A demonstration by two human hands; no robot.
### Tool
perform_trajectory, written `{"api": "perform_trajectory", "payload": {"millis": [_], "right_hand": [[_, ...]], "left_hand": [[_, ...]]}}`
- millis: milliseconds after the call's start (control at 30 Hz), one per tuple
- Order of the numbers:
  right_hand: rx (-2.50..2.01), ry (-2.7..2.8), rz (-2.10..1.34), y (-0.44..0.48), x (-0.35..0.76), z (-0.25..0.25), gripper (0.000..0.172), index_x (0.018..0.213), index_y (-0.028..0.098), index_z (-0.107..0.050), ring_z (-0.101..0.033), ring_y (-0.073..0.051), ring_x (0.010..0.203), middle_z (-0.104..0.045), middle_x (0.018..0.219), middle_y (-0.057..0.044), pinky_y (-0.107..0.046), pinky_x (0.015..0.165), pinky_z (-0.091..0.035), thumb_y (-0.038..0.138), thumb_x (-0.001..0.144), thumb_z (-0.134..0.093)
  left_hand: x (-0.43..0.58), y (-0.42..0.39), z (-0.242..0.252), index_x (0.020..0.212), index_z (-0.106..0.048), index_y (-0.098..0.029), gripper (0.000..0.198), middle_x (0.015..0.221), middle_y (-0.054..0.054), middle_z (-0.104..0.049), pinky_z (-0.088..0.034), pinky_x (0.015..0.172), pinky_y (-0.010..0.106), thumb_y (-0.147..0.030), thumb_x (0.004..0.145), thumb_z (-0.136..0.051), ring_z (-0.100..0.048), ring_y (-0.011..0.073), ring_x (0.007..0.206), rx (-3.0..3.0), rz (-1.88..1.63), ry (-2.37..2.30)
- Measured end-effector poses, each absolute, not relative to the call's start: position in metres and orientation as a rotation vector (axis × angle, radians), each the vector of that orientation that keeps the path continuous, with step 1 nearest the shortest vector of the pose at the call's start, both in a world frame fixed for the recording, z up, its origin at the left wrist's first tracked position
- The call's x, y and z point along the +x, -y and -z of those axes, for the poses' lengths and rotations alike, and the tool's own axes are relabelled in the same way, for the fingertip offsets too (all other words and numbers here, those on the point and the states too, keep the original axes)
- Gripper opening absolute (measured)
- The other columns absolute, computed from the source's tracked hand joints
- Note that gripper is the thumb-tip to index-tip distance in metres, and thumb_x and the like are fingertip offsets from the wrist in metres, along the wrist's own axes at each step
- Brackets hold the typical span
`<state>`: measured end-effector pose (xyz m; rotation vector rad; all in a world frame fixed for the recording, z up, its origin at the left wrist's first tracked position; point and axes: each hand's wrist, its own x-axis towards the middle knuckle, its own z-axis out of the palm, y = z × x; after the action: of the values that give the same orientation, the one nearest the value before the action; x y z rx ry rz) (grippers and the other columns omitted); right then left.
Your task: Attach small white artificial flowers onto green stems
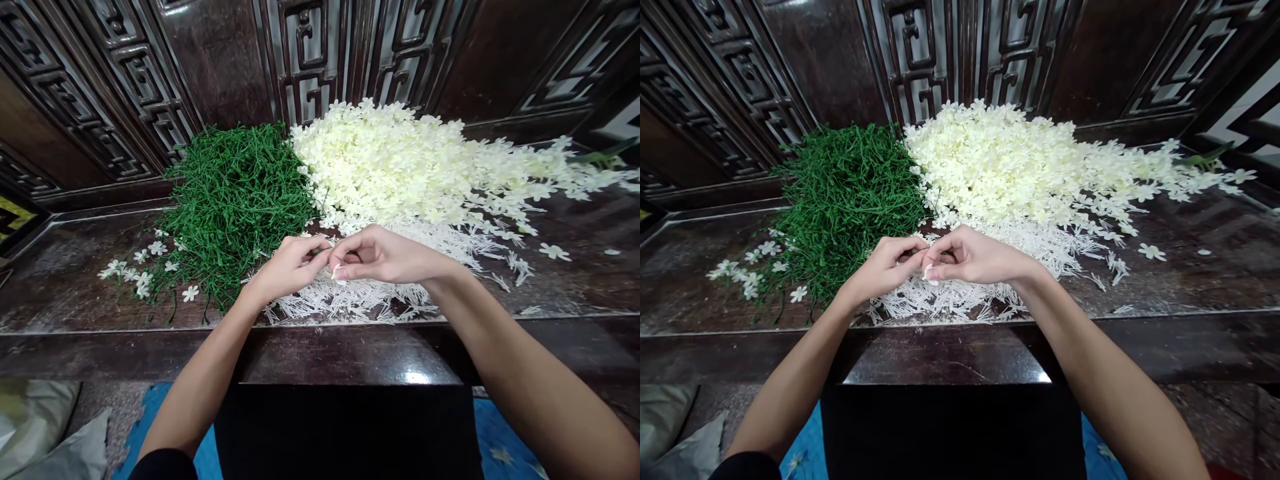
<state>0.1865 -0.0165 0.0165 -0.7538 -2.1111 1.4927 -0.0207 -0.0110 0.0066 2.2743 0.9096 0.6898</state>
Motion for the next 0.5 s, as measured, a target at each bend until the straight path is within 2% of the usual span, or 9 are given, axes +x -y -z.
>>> {"api": "perform_trajectory", "payload": {"millis": [133,267,367,500], "right_hand": [[-0.459,1.935,-1.654,0.021,0.179,-0.017,0.006,0.080,0.018,-0.071,-0.038,-0.007,0.052,-0.057,0.063,0.005,-0.024,0.051,-0.034,0.024,0.082,-0.072],[-0.341,1.820,-1.697,0.026,0.169,-0.016,0.005,0.077,0.017,-0.070,-0.040,-0.007,0.052,-0.056,0.062,0.005,-0.024,0.051,-0.035,0.016,0.082,-0.070],[-0.348,1.789,-1.678,0.029,0.166,-0.017,0.007,0.074,0.016,-0.071,-0.039,-0.007,0.052,-0.057,0.063,0.005,-0.024,0.051,-0.034,0.015,0.081,-0.070],[-0.298,1.723,-1.674,0.027,0.166,-0.013,0.005,0.075,0.019,-0.074,-0.040,-0.006,0.052,-0.060,0.065,0.004,-0.023,0.050,-0.036,0.018,0.079,-0.074]], "left_hand": [[-0.019,0.012,-0.013,0.058,-0.049,-0.019,0.029,0.053,-0.002,-0.042,-0.036,0.050,0.027,-0.031,0.083,-0.053,-0.040,0.0108,0.050,1.748,-0.651,-0.718],[-0.012,0.016,-0.011,0.051,-0.030,-0.022,0.047,0.048,-0.004,-0.025,-0.033,0.046,0.030,-0.044,0.084,-0.055,-0.027,0.0101,0.044,1.488,-0.729,-0.697],[-0.007,0.019,-0.007,0.051,-0.025,-0.022,0.053,0.050,-0.004,-0.023,-0.038,0.048,0.031,-0.047,0.088,-0.053,-0.027,0.0101,0.044,1.367,-0.800,-0.687],[-0.005,0.023,-0.006,0.049,-0.029,-0.019,0.056,0.050,-0.004,-0.023,-0.041,0.051,0.027,-0.045,0.089,-0.058,-0.029,0.0089,0.046,1.062,-0.876,-0.654]]}}
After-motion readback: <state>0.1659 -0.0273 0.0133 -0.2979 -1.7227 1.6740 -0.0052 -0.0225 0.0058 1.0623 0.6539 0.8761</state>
